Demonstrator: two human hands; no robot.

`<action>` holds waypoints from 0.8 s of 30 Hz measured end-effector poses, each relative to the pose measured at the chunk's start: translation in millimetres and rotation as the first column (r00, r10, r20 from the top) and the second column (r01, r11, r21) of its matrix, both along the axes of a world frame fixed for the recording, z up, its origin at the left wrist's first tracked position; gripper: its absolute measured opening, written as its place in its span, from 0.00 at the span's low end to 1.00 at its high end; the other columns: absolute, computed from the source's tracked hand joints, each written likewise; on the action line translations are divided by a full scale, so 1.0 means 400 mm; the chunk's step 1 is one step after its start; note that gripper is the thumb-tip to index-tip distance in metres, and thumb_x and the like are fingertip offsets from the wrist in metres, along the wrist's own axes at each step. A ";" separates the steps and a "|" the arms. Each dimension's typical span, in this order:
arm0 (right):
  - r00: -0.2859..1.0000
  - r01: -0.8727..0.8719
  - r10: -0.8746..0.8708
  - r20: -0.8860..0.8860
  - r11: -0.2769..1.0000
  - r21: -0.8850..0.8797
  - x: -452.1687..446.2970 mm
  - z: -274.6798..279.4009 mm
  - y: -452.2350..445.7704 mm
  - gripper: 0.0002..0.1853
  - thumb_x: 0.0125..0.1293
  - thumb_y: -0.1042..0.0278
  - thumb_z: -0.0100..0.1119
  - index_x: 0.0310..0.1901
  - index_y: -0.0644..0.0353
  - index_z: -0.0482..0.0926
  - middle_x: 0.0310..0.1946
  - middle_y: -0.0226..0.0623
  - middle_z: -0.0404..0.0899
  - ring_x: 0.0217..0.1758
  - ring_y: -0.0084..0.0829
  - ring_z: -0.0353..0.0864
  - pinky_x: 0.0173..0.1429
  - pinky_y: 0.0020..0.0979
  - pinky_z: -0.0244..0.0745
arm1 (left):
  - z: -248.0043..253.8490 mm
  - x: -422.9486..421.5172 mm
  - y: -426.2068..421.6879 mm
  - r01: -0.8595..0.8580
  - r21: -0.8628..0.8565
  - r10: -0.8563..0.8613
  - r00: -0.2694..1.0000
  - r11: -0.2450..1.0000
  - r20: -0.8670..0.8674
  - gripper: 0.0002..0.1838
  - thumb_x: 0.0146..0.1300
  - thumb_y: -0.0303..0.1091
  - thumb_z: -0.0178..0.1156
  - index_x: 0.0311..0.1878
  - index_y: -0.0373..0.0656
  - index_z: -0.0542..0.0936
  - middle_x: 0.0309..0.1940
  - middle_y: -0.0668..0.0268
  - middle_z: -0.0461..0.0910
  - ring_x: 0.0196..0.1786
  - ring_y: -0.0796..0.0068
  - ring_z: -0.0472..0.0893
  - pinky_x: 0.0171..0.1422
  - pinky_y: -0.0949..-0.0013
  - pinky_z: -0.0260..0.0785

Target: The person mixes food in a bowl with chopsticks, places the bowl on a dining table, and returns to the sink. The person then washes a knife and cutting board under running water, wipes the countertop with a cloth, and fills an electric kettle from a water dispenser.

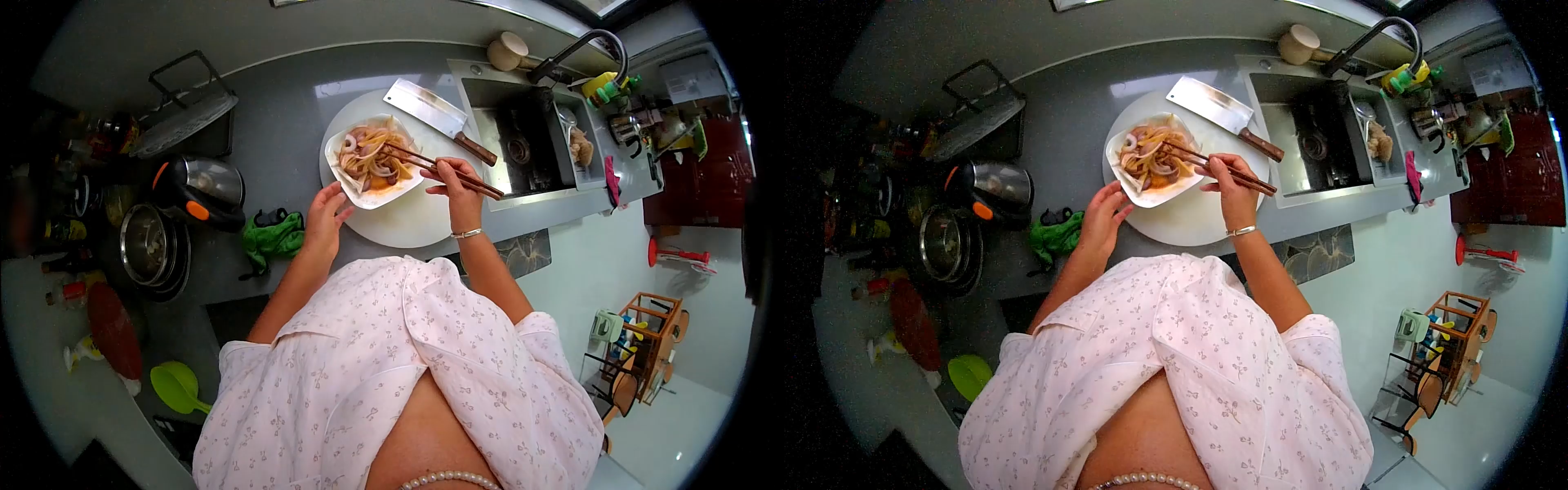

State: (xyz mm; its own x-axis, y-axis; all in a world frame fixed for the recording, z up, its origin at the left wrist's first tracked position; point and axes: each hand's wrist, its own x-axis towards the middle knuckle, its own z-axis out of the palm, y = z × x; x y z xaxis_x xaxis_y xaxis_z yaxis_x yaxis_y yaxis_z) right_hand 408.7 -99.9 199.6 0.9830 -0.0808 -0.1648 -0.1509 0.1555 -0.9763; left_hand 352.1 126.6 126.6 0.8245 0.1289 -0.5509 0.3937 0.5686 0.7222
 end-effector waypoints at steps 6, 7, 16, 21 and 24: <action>0.972 -0.100 0.157 0.174 0.949 -0.300 -0.017 -0.043 0.022 0.07 0.66 0.72 0.60 0.42 0.65 0.80 0.33 0.33 0.81 0.31 0.19 0.79 0.34 0.20 0.76 | -0.009 0.004 -0.002 0.007 -0.008 -0.007 1.000 1.000 -0.002 0.19 0.68 0.29 0.52 0.62 0.37 0.69 0.55 0.63 0.73 0.57 0.71 0.74 0.60 0.62 0.69; 0.964 -0.115 0.184 0.190 0.939 -0.323 -0.026 -0.055 0.024 0.07 0.65 0.73 0.61 0.41 0.66 0.80 0.33 0.33 0.80 0.29 0.19 0.78 0.34 0.21 0.75 | -0.012 0.005 -0.002 0.007 -0.015 -0.007 1.000 1.000 0.002 0.20 0.68 0.29 0.51 0.62 0.37 0.69 0.56 0.63 0.73 0.57 0.71 0.74 0.60 0.62 0.69; 0.955 0.002 0.128 0.269 0.901 -0.434 -0.016 0.031 -0.019 0.06 0.65 0.73 0.60 0.40 0.66 0.81 0.34 0.37 0.80 0.31 0.24 0.80 0.34 0.23 0.76 | -0.003 0.003 -0.005 -0.021 -0.018 0.020 1.000 1.000 -0.022 0.19 0.68 0.28 0.52 0.61 0.37 0.70 0.54 0.63 0.75 0.56 0.71 0.74 0.59 0.63 0.70; 0.901 -0.058 0.289 0.323 0.820 -0.570 -0.010 -0.032 -0.012 0.04 0.62 0.75 0.61 0.38 0.65 0.80 0.34 0.41 0.80 0.34 0.32 0.81 0.39 0.27 0.74 | -0.002 0.010 -0.005 -0.014 -0.017 0.013 1.000 1.000 -0.016 0.17 0.68 0.28 0.52 0.60 0.38 0.71 0.54 0.64 0.75 0.56 0.72 0.74 0.58 0.63 0.70; 0.896 -0.093 0.331 0.297 0.793 -0.602 -0.021 0.006 -0.004 0.04 0.62 0.75 0.61 0.38 0.64 0.80 0.34 0.41 0.80 0.34 0.33 0.81 0.39 0.28 0.74 | -0.005 0.003 -0.001 -0.002 -0.017 0.002 1.000 1.000 -0.013 0.16 0.68 0.28 0.52 0.59 0.39 0.72 0.54 0.64 0.75 0.56 0.72 0.74 0.58 0.63 0.70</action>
